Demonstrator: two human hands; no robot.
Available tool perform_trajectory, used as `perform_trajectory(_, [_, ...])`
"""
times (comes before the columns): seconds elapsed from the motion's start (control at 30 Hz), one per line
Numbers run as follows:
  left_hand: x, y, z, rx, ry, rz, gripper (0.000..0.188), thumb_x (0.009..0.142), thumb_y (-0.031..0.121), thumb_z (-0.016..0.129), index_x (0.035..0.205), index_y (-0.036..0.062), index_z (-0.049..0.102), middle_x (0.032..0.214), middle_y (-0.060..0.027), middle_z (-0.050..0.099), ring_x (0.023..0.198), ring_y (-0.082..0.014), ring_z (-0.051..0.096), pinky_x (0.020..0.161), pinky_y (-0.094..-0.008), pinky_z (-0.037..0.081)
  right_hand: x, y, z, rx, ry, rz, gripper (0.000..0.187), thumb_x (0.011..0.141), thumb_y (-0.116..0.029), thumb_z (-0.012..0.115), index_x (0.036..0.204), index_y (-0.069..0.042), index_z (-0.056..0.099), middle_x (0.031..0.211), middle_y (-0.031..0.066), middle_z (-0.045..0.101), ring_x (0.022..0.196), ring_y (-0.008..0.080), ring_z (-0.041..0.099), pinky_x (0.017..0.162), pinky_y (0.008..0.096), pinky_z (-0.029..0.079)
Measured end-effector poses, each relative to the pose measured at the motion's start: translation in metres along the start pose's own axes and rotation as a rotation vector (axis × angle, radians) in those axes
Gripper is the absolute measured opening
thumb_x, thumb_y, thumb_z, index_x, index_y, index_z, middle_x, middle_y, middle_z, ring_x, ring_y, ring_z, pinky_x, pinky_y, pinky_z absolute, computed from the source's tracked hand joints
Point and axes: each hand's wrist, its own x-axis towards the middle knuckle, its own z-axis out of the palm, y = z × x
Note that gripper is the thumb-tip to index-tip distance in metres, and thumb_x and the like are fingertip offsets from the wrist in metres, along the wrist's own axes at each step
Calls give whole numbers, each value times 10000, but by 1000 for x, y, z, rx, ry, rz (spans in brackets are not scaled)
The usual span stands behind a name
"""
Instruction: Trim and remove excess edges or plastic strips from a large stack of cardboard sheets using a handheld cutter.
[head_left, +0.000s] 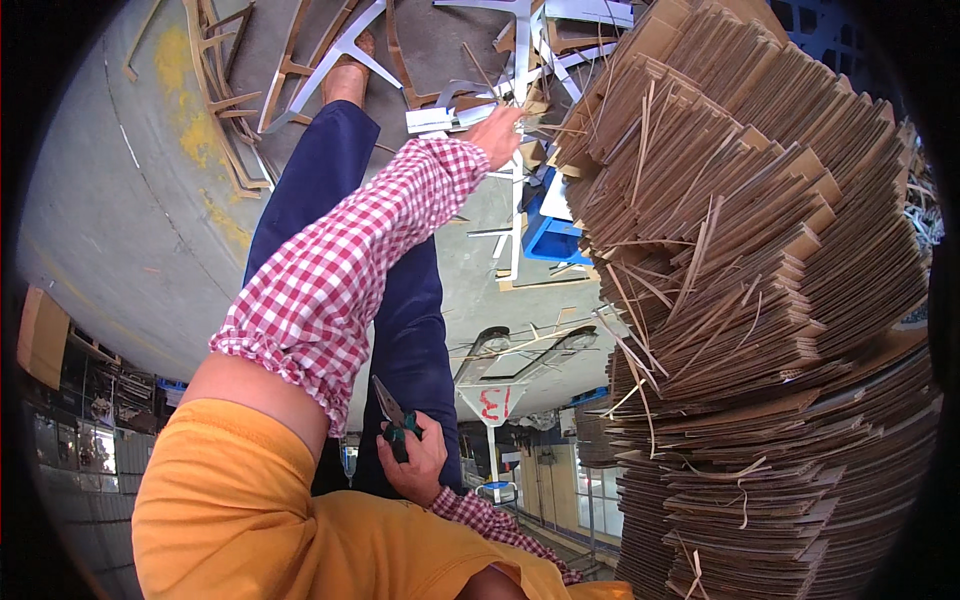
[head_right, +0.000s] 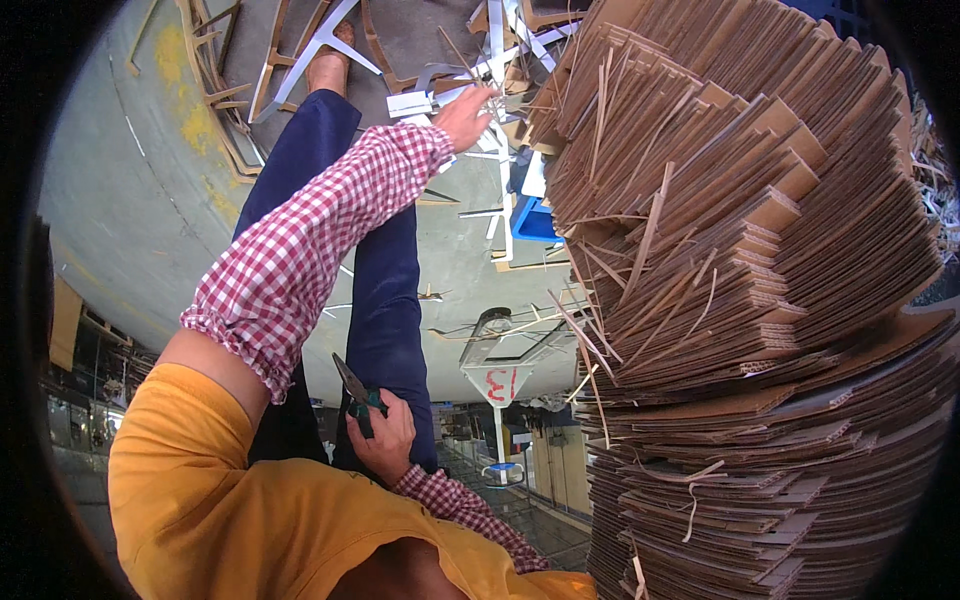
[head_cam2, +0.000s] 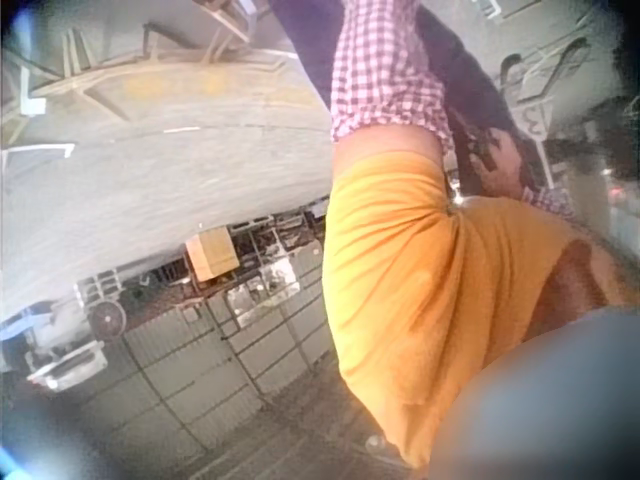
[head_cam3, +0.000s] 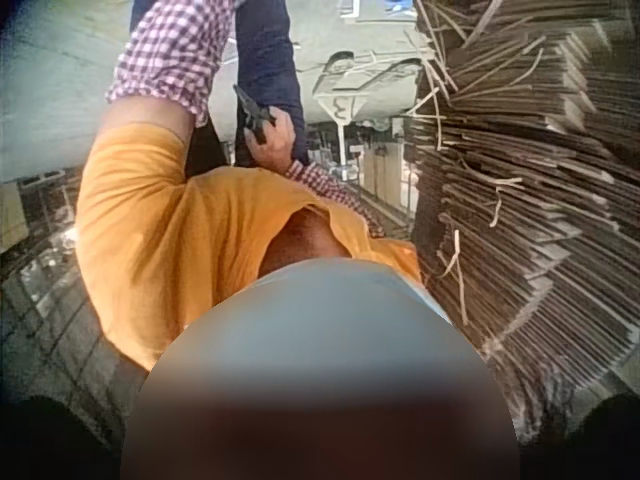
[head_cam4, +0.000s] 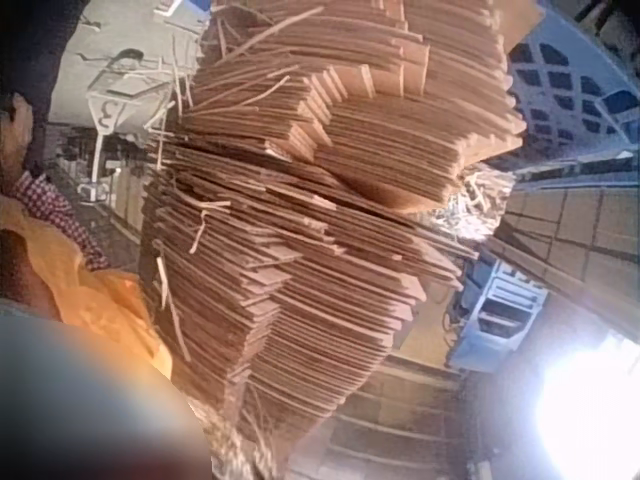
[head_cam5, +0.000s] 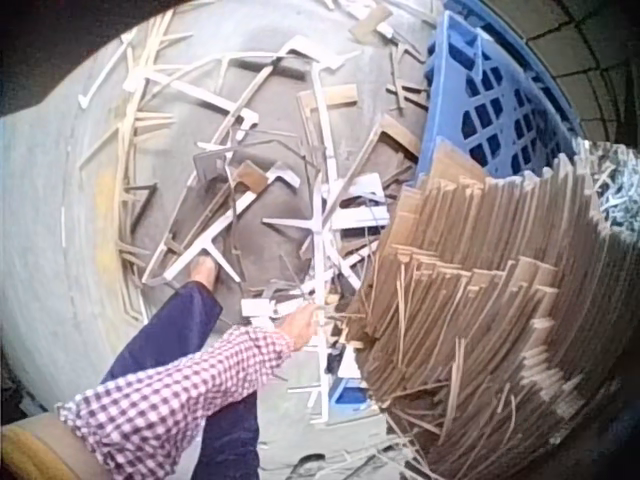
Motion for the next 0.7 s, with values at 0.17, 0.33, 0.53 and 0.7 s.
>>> perform_trajectory(0.17, [37, 40, -3, -93, 95, 133, 794, 714, 211, 613, 1379, 160, 181, 1325, -191, 337, 1186, -306, 393, 983, -382, 330, -2, -3, 3, 0, 2, -19, 224, 678, -150, 687, 825, -3, 604, 964, 177, 531, 800, 320, 527, 677, 381, 436])
perform_trajectory(0.33, [54, 30, -10, 126, -255, 5, 425, 867, 273, 502, 1231, 62, 450, 1074, -196, 571, 1014, -312, 542, 907, -358, 404, -2, -2, 4, 16, 2, -22, 231, 676, -150, 688, 832, -2, 603, 958, 182, 528, 795, 320, 526, 668, 381, 435])
perform_trajectory(0.53, [35, 24, -27, -324, 229, -86, 251, 898, 183, 375, 814, 19, 545, 681, -105, 536, 738, -220, 556, 737, -356, 457, -1, -1, 2, 1, 8, 8, 212, 656, -108, 695, 856, -57, 645, 911, 148, 555, 803, 294, 536, 664, 358, 439])
perform_trajectory(0.7, [35, 33, -20, -81, 245, 165, 695, 762, 55, 550, 1364, 217, 243, 1334, -161, 295, 1093, -286, 480, 923, -347, 421, -2, -1, 2, -4, -7, -24, 231, 662, -142, 697, 811, 7, 603, 951, 182, 530, 805, 325, 526, 667, 384, 436])
